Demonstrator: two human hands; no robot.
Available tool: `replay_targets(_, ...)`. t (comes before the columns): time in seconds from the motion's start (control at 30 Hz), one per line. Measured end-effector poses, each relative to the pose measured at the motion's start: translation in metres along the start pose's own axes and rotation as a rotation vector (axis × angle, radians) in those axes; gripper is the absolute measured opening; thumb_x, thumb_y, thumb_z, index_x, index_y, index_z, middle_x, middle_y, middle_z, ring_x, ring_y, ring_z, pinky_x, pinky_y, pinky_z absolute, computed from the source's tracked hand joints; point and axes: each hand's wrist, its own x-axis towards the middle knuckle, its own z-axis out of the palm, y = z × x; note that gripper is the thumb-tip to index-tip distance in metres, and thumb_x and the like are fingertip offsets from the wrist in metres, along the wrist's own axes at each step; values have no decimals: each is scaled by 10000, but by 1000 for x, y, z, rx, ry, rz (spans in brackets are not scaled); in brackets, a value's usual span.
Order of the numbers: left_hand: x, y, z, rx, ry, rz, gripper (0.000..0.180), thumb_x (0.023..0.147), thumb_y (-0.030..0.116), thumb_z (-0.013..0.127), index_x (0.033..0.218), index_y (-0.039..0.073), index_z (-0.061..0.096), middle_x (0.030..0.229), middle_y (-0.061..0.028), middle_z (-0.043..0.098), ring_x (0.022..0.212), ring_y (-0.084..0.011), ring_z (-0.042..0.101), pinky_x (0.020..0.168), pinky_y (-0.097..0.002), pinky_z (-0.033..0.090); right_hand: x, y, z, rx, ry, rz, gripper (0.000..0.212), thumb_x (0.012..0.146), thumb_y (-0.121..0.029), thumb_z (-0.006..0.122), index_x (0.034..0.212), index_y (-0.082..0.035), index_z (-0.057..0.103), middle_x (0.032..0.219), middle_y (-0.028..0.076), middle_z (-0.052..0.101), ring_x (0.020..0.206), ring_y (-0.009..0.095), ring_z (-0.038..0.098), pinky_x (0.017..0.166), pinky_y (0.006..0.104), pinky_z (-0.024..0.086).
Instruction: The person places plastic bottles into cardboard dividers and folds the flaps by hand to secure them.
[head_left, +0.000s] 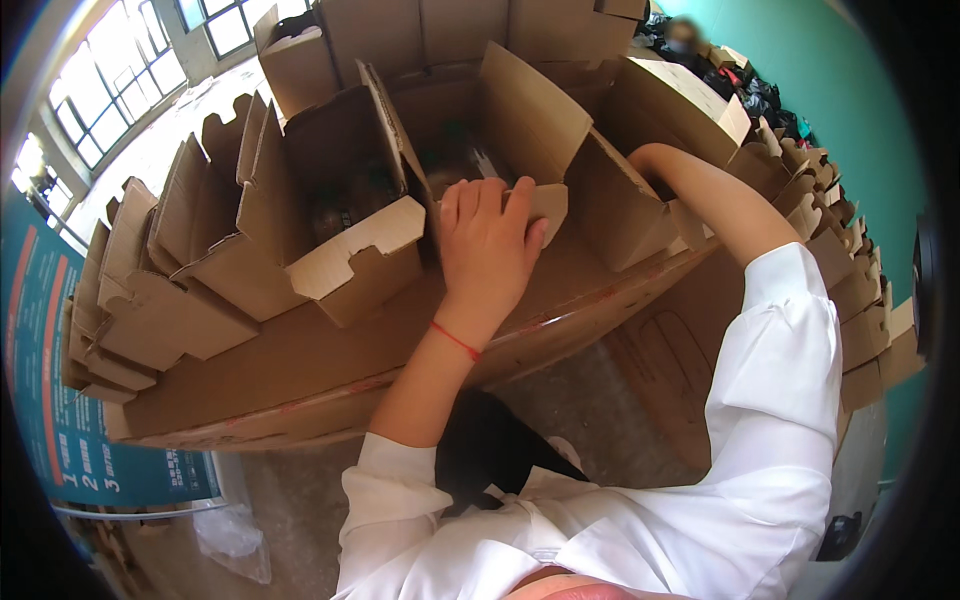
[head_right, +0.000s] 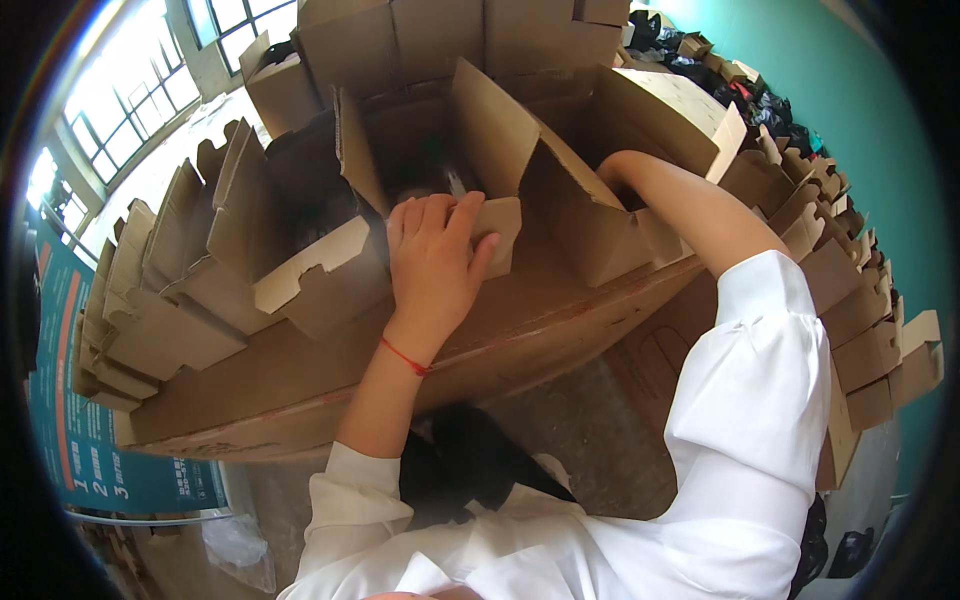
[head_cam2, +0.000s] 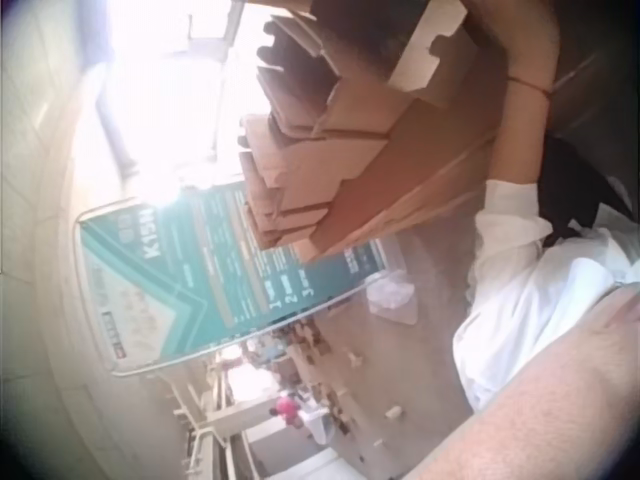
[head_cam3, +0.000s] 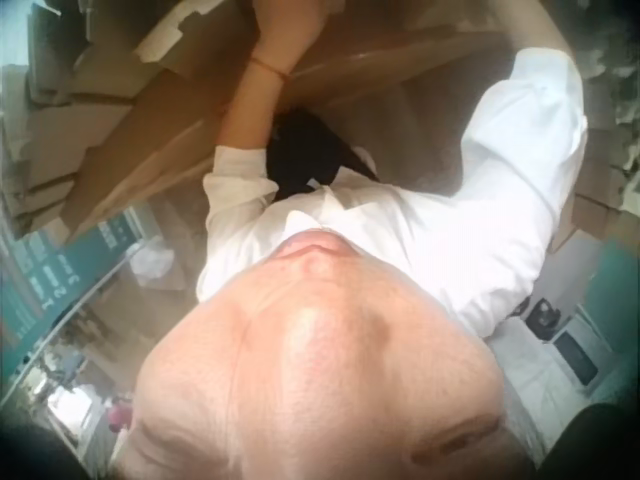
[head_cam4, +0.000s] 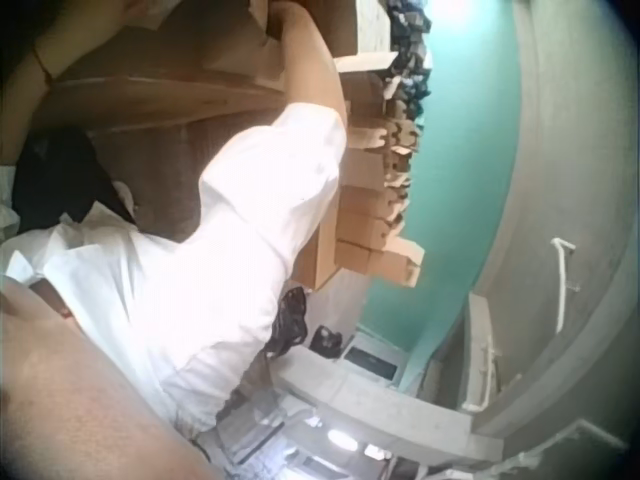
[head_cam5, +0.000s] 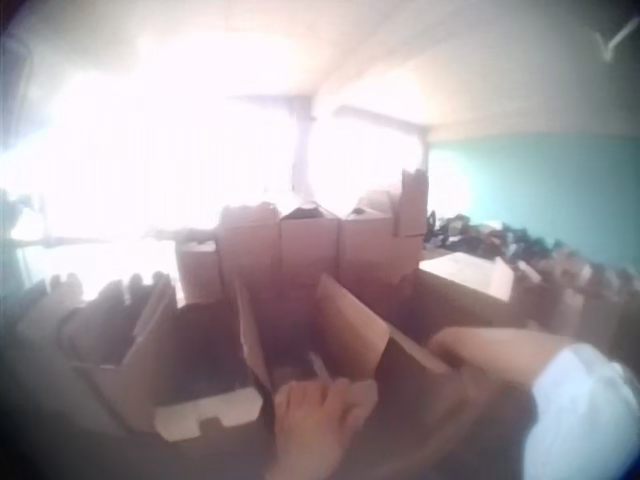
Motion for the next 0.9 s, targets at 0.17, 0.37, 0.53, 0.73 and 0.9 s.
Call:
replay_targets(0.17, -2, -4, 0, -24, 9, 13, 409, 698, 133, 719, 1078, 57, 589, 929, -95, 541, 923, -290, 493, 924, -430, 352, -3, 3, 1, -41, 86, -33, 530, 779, -337, 662, 1215, -48, 580, 1251, 173, 560, 1129, 307, 549, 934, 389, 442)
replay_targets(0.37, 0, 0, 0, -17, 15, 14, 417, 695, 136, 719, 1084, 58, 590, 917, -92, 543, 925, -290, 497, 922, -430, 349, -15, 1, 0, -107, 413, -115, 534, 766, -340, 672, 1211, -57, 586, 1247, 167, 563, 1125, 319, 550, 931, 398, 447)
replay_targets(0.53, 0, -2, 0, 25, 20, 32, 409, 708, 146, 715, 1088, 60, 593, 920, -88, 547, 928, -284, 498, 926, -425, 344, -99, -45, 21, -248, 1009, -96, 566, 688, -279, 726, 1190, -51, 595, 1202, 190, 582, 1069, 316, 580, 905, 375, 459)
replay_targets(0.73, -2, -2, -1, 34, 24, 35, 399, 717, 161, 715, 1086, 69, 595, 928, -86, 549, 928, -280, 499, 929, -414, 341, -212, -66, 37, -82, 1470, -401, 620, 671, -329, 694, 1241, -114, 581, 988, 171, 653, 778, 227, 631, 774, 335, 506)
replay_targets(0.9, -4, -5, -1, 22, -7, 18, 421, 726, 155, 708, 1120, 66, 586, 1008, -107, 546, 978, -298, 494, 942, -425, 344, -250, -123, 45, 110, 1133, -771, 628, 745, -348, 679, 1320, -152, 522, 670, 4, 547, 617, 64, 537, 563, 251, 461)
